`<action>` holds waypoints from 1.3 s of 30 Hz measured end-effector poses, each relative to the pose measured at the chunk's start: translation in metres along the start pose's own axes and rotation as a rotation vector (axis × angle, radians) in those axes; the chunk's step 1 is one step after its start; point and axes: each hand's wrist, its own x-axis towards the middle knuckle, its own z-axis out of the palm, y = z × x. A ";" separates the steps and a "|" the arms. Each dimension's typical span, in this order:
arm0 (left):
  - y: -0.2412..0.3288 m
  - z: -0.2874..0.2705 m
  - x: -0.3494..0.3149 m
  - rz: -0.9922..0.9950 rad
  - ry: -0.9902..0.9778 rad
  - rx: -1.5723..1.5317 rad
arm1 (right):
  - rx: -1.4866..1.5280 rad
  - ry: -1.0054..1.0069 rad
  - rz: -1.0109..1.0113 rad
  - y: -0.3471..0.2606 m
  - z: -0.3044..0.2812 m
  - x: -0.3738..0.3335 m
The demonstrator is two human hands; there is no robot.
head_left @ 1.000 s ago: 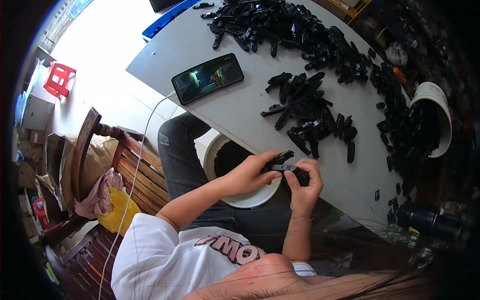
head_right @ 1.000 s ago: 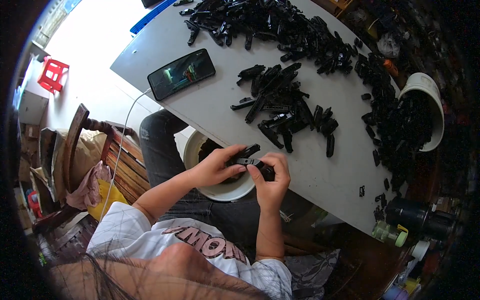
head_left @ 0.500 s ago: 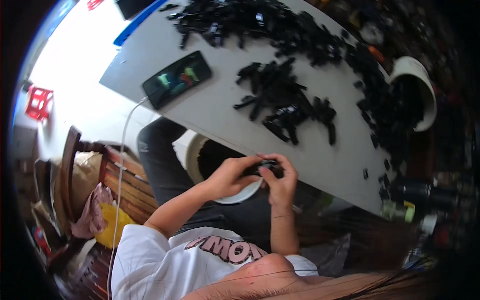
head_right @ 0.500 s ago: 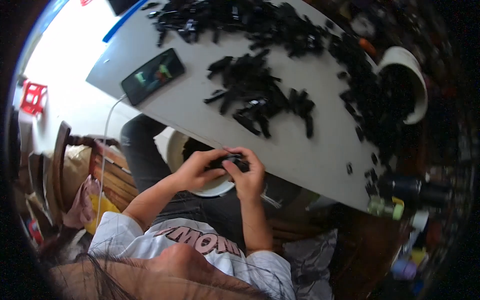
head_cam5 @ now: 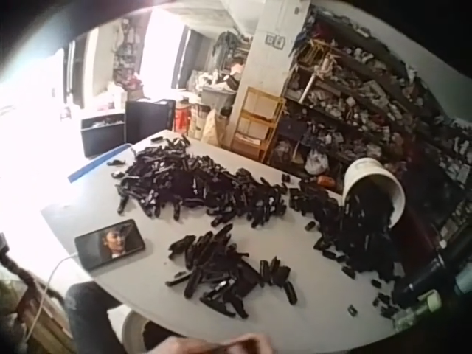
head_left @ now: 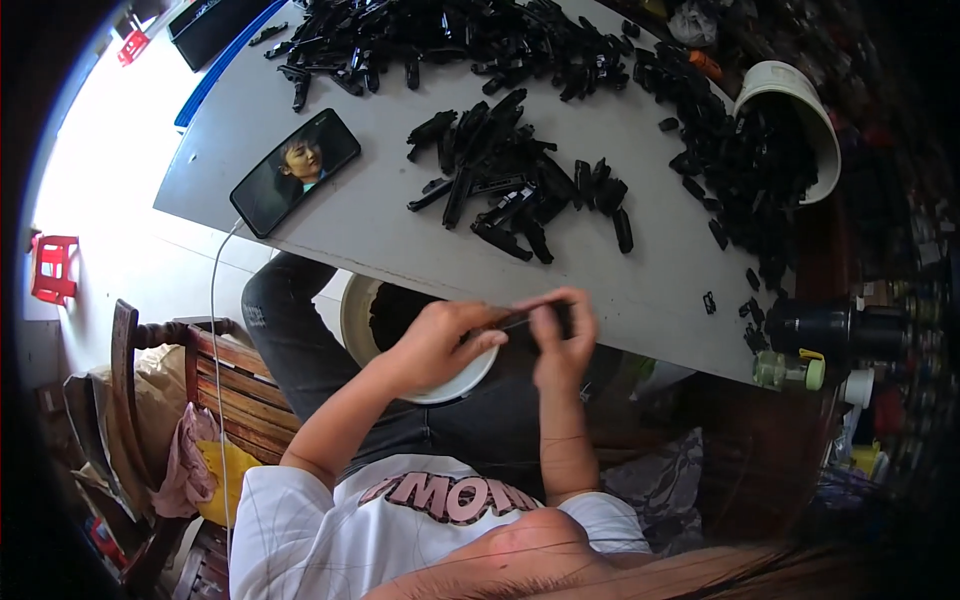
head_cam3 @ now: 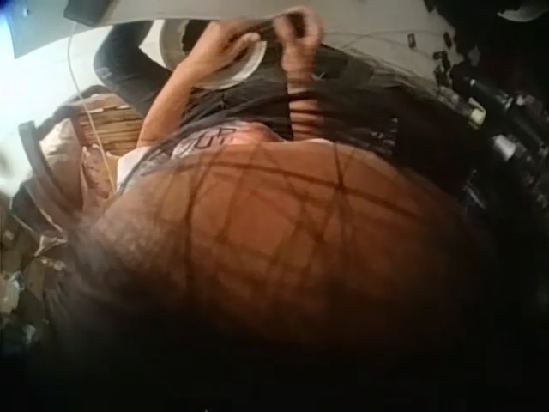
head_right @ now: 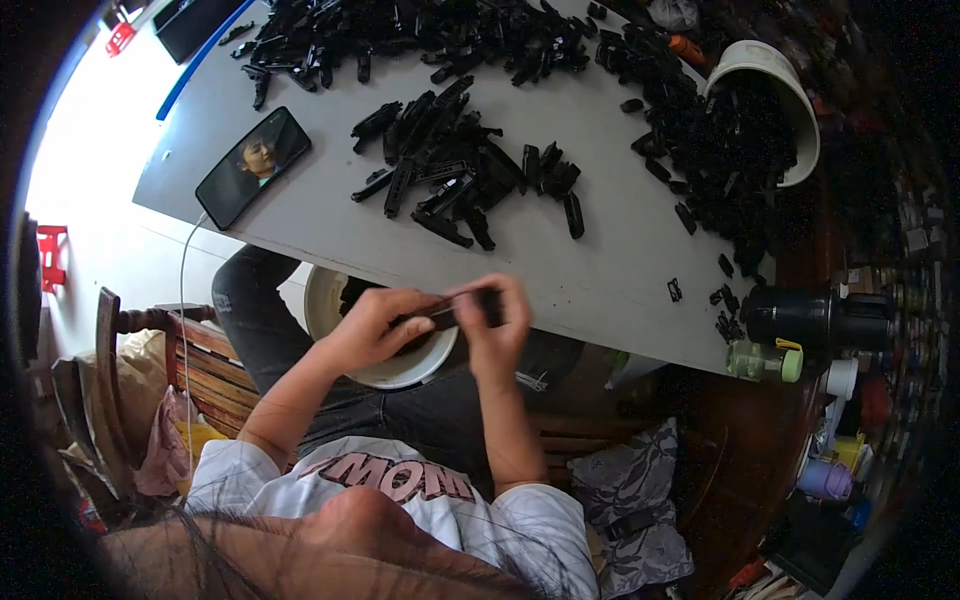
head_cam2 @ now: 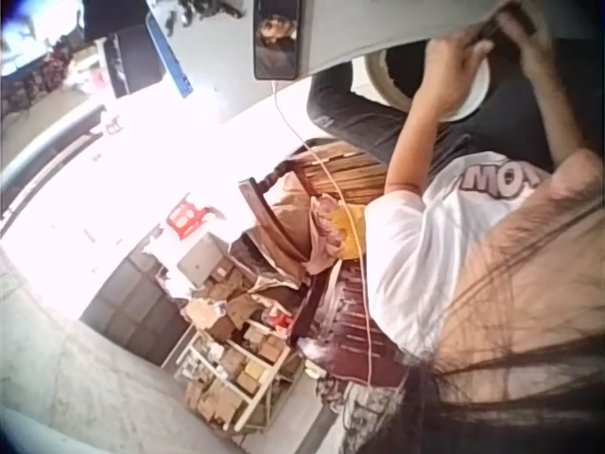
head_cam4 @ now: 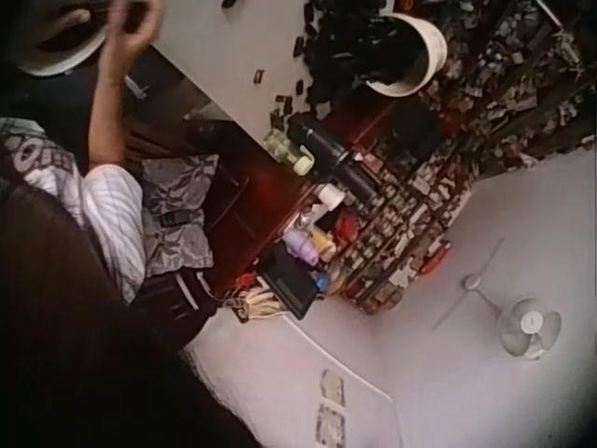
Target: Inspecting and sorting small black plastic components on a workbench.
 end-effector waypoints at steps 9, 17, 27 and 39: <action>-0.023 -0.002 0.051 0.078 0.273 0.688 | -1.168 0.209 -0.167 -0.037 -0.080 0.113; -0.025 -0.003 0.053 0.166 0.152 0.946 | -1.602 0.163 -0.013 -0.020 -0.097 0.113; -0.021 -0.005 0.047 0.157 0.093 0.909 | 0.004 0.006 0.136 -0.013 -0.092 0.056; -0.021 -0.011 0.017 -0.094 0.149 0.030 | 0.090 -0.097 0.181 -0.010 -0.024 0.008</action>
